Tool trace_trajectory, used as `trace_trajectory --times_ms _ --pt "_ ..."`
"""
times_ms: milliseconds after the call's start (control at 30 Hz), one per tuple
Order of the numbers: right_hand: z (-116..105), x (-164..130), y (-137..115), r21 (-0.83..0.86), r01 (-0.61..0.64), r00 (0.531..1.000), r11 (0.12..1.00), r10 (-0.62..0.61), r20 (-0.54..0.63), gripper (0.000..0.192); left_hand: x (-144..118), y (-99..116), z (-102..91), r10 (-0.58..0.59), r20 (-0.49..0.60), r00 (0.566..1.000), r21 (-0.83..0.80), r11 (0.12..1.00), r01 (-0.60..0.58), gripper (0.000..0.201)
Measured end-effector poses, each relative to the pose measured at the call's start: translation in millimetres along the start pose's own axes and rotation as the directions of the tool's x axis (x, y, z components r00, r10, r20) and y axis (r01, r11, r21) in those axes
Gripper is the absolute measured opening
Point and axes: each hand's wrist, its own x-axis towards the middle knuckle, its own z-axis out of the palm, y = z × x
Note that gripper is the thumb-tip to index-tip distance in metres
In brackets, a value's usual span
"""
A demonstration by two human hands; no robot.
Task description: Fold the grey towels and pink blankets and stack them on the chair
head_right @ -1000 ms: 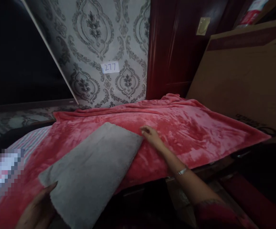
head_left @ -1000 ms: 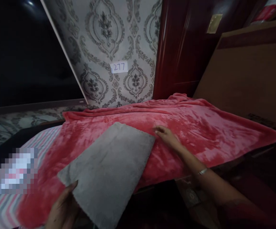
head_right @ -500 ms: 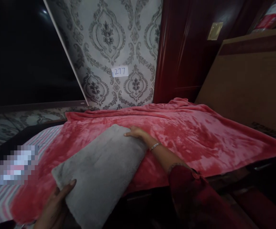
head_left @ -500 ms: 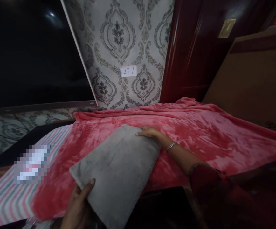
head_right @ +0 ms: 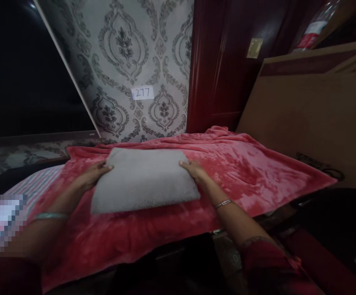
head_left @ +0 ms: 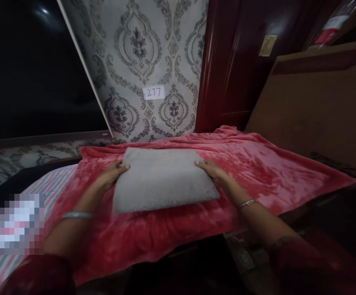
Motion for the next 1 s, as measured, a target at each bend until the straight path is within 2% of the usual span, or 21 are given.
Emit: trace_trajectory --times_ms 67,133,233,300,333,400,467,567,667,733,833,1000 --pt "-0.2 2.1 26.4 -0.004 -0.052 0.998 0.999 0.052 -0.026 0.023 15.1 -20.5 13.5 -0.060 0.072 0.996 0.139 0.989 0.049 0.066" --pt "-1.0 4.2 44.3 0.011 -0.054 0.998 0.999 0.054 -0.017 0.019 23.4 -38.3 20.1 -0.048 0.104 0.993 0.249 0.968 0.021 0.056" --pt "-5.2 8.0 53.6 0.035 -0.068 0.998 0.997 0.068 0.000 0.021 27.4 -48.0 22.2 -0.002 0.054 0.999 0.430 0.903 -0.022 0.054" --pt "-8.6 10.3 53.9 0.041 -0.057 0.998 0.998 0.055 0.041 0.023 25.6 -42.5 29.5 0.107 0.015 0.994 0.635 0.767 -0.092 0.060" --pt "-9.8 11.0 54.0 0.034 -0.040 0.997 0.999 0.038 0.060 0.024 23.5 -37.3 37.8 0.187 0.041 0.981 0.737 0.658 -0.156 0.063" --pt "-11.1 11.2 54.8 -0.011 0.005 0.997 1.000 -0.004 0.076 0.030 16.8 -25.1 65.6 0.286 0.183 0.941 0.841 0.450 -0.300 0.067" --pt "-10.7 10.3 56.5 -0.082 0.028 0.998 0.996 -0.023 0.058 0.034 7.6 -14.6 104.8 0.255 0.352 0.900 0.832 0.356 -0.427 0.068" --pt "-8.6 8.2 58.7 -0.132 0.038 0.998 0.990 -0.031 0.054 0.037 -7.8 -10.5 164.4 0.206 0.543 0.814 0.756 0.302 -0.580 0.067" --pt "-6.8 6.6 59.8 -0.117 0.046 0.997 0.992 -0.038 0.069 0.037 -18.8 -22.1 198.9 0.245 0.622 0.744 0.703 0.246 -0.668 0.067" --pt "-6.2 6.1 59.8 -0.098 0.046 0.996 0.994 -0.039 0.074 0.036 -21.9 -32.8 205.8 0.282 0.620 0.732 0.701 0.220 -0.678 0.066" --pt "-6.0 7.6 56.8 -0.122 0.045 0.997 0.992 -0.038 0.061 0.035 -23.7 -42.9 205.1 0.306 0.613 0.728 0.701 0.215 -0.680 0.066" --pt "-1.0 19.1 46.3 -0.409 0.045 0.998 0.911 -0.055 -0.012 0.038 -23.4 -38.2 204.2 0.291 0.628 0.721 0.686 0.231 -0.690 0.071"
